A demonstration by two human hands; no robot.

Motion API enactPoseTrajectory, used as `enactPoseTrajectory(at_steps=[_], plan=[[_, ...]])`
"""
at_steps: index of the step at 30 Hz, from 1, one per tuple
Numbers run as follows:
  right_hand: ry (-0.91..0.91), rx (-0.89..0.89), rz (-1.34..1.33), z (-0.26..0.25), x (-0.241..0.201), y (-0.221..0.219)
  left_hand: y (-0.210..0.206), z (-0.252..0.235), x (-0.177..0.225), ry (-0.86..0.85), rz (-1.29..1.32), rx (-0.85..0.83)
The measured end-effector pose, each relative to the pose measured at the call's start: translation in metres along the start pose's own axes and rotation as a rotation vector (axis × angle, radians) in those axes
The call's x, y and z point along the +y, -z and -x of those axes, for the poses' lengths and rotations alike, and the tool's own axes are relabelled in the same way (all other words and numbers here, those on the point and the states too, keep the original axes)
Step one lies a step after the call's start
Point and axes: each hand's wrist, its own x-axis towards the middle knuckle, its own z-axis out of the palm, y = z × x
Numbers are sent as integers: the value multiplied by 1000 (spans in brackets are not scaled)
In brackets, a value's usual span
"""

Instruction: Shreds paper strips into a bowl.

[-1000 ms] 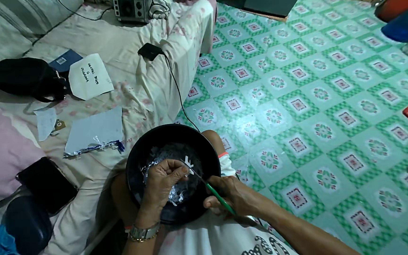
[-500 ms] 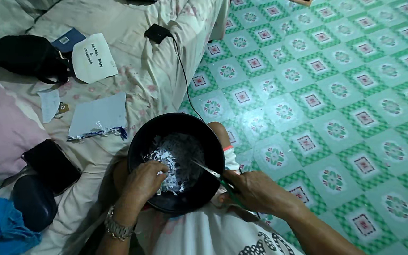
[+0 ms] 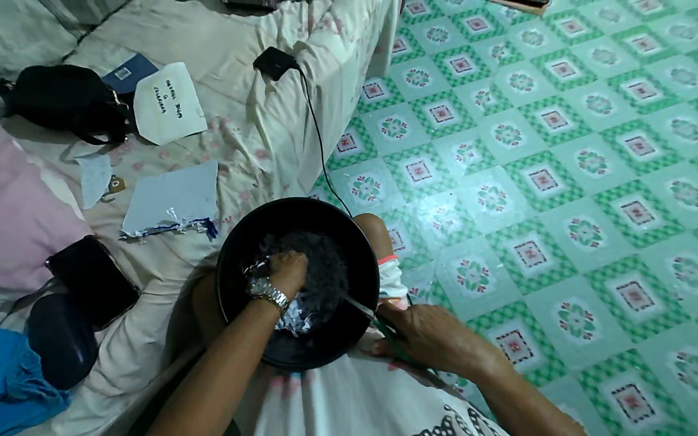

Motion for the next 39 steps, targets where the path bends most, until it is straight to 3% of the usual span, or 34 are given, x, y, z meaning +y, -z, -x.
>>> enactPoseTrajectory(at_steps=[4, 7, 11, 20, 26, 33, 39], plan=[[97, 45, -127, -4, 13, -6, 6, 7, -11, -40, 144, 15], [147, 62, -250, -11, 23, -8, 14, 18, -28, -175, 300, 101], [154, 107, -336, -15, 28, -10, 15, 34, -42, -209, 528, 211], [156, 198, -302, -1, 19, -2, 0, 51, -57, -303, 875, 418], [153, 63, -151, 2, -7, 11, -10, 59, -55, -460, 1263, 490], [279, 135, -315, -12, -14, 6, -19, 66, -48, -588, 1288, 408], [349, 211, -585, -20, -20, -7, -24, 64, -51, -579, 1339, 386]])
